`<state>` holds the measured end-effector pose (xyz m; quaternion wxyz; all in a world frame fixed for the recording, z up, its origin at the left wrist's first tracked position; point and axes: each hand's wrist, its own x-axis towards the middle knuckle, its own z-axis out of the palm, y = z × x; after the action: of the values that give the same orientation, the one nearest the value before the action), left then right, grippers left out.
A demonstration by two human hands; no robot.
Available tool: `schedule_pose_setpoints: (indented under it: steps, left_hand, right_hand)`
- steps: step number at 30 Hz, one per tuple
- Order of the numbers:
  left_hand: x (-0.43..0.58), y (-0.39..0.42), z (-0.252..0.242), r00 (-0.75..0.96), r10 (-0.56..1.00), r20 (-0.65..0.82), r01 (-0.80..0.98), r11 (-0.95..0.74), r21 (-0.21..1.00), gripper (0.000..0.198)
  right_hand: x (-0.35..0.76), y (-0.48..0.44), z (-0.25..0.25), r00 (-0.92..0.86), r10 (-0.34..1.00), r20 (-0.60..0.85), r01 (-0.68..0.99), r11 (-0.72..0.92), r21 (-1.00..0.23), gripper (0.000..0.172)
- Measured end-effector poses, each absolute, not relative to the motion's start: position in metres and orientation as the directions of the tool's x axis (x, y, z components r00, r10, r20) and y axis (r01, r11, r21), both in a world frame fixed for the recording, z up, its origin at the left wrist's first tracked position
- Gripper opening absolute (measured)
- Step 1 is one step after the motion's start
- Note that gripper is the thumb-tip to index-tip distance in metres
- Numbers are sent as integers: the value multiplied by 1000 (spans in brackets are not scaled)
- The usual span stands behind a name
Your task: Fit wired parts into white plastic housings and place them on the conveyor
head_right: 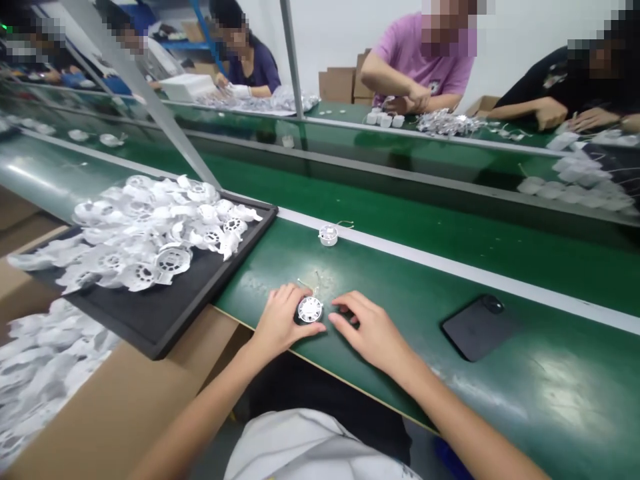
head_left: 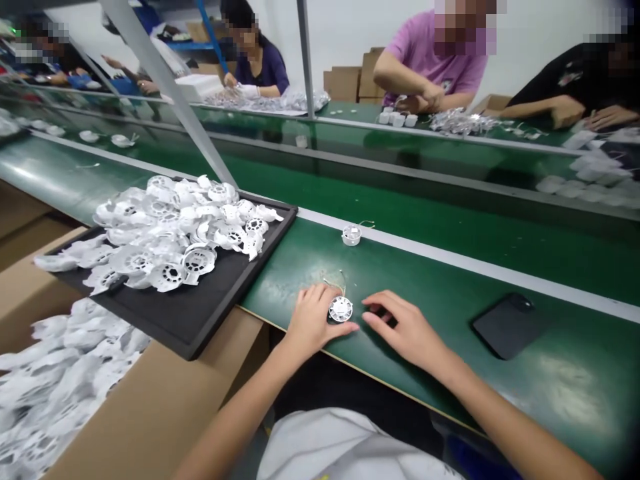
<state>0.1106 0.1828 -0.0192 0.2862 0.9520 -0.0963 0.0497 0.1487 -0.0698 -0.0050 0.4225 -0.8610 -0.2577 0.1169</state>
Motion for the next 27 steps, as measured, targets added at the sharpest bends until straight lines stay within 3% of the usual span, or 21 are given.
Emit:
schedule_pose_setpoints:
  steps: [3, 6, 9, 18, 21, 27]
  left_hand:
    - [108, 183, -19, 969, -199, 147, -247, -752, 611, 76]
    - [109, 190, -17, 942, -300, 151, -320, -662, 678, 55]
    - [110, 194, -16, 935, -321, 152, -336, -662, 670, 43]
    - [111, 191, -28, 938, -292, 185, -338, -661, 670, 49]
    - [111, 190, -29, 937, -293, 192, -345, -669, 659, 51]
    - [111, 185, -27, 940, -280, 194, -339, -724, 600, 47]
  right_hand:
    - [140, -42, -6, 855, 518, 6, 297, -480, -826, 35]
    - [135, -30, -11, 875, 485, 16, 294, -504, -812, 37]
    - [132, -26, -15, 894, 448, 21, 286, -531, -797, 36]
    - [125, -16, -7, 916, 398, -45, 183, -515, -838, 32]
    - [121, -7, -9, 949, 312, -45, 115, -475, -873, 32]
    - [115, -3, -19, 965, 248, 86, 232, -655, -719, 35]
